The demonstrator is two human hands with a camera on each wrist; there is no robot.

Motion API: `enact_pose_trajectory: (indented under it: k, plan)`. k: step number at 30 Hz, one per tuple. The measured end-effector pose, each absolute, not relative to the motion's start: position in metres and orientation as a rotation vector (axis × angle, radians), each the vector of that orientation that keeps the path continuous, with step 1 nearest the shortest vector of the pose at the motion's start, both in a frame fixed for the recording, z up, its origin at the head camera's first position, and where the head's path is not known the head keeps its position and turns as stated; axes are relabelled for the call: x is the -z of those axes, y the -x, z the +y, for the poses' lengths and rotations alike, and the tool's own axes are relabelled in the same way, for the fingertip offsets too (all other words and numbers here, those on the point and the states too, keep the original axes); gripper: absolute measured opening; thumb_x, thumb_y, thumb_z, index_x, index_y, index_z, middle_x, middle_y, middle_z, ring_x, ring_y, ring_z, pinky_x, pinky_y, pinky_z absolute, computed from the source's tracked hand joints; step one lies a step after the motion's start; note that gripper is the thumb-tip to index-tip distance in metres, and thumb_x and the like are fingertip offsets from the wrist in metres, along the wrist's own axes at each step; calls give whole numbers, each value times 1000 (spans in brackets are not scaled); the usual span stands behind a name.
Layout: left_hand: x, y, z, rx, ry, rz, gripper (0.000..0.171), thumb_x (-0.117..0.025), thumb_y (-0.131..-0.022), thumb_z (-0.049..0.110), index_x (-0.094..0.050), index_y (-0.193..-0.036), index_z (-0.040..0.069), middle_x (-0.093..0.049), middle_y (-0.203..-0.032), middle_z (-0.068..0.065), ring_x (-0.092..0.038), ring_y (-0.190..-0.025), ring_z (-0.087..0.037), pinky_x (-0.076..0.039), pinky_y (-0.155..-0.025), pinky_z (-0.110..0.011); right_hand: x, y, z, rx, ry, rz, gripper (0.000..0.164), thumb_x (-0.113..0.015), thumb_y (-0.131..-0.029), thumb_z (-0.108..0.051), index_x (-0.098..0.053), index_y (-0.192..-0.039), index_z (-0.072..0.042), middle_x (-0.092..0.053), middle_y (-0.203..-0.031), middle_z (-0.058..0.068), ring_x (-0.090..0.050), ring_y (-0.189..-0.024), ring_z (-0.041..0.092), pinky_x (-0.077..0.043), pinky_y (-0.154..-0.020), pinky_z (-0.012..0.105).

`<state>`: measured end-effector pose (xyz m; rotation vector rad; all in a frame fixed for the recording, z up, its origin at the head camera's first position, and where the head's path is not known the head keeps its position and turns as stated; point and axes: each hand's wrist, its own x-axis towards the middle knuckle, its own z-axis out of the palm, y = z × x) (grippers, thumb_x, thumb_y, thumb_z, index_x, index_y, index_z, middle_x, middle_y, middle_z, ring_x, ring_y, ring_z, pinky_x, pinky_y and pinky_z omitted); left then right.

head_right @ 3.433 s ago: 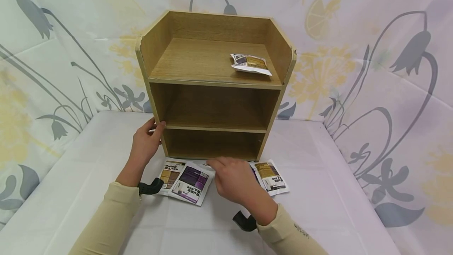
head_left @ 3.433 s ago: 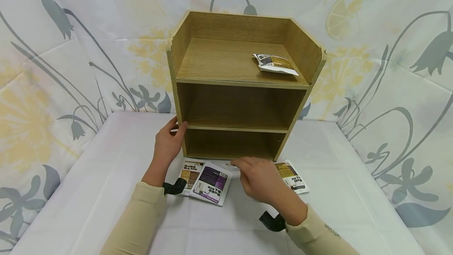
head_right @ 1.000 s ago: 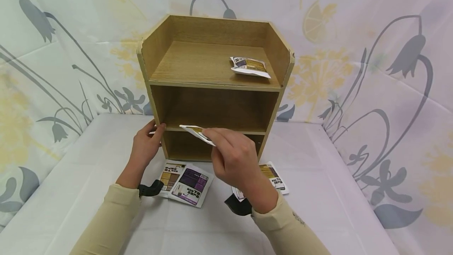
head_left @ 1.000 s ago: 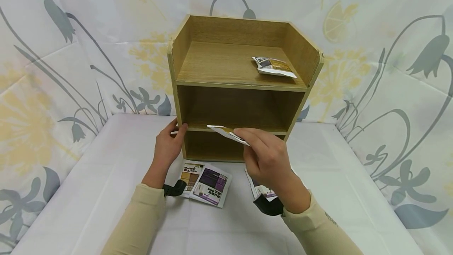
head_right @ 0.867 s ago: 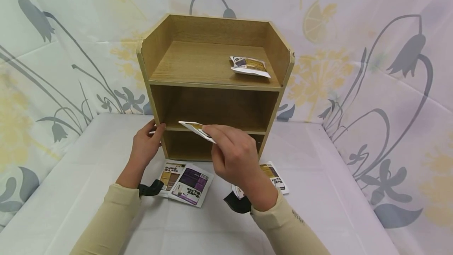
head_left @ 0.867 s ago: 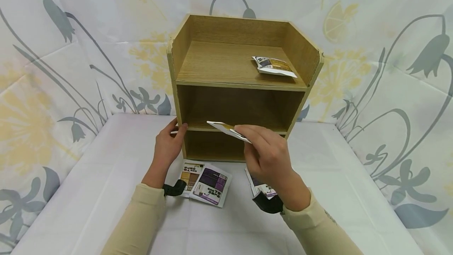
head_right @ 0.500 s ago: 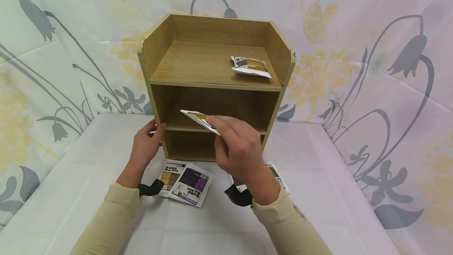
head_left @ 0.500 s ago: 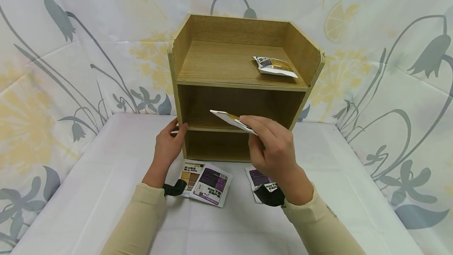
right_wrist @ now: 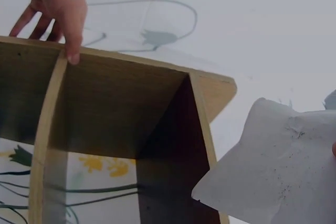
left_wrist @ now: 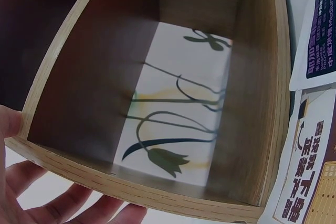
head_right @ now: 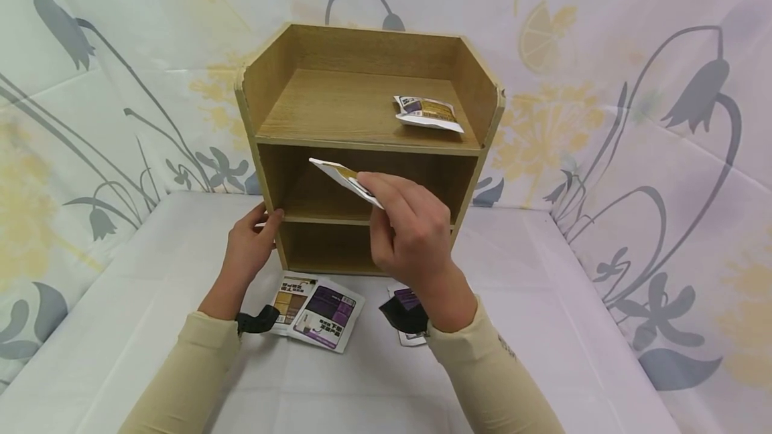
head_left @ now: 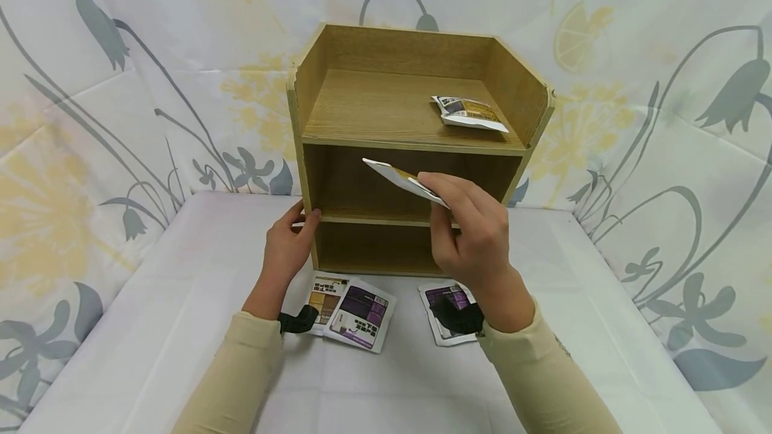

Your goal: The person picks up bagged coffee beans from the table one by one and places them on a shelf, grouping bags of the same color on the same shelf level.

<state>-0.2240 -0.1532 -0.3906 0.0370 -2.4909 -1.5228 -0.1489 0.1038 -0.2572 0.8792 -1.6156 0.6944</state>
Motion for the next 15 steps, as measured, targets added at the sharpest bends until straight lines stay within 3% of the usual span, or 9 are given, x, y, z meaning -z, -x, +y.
enact_pose_trajectory:
  k: [15]
  plan:
    - [389,224,-153,1528,-42,-2489,62,-48,-95,58,-43,-147,26,-62,-126,-15,-65,-110,-32,-55,-87,-49,245,155,100,-746,-846,-1576,30,-48,-87,4,-72,-105,1,-73,-97,16,-70,-83,29,-56,-73,42]
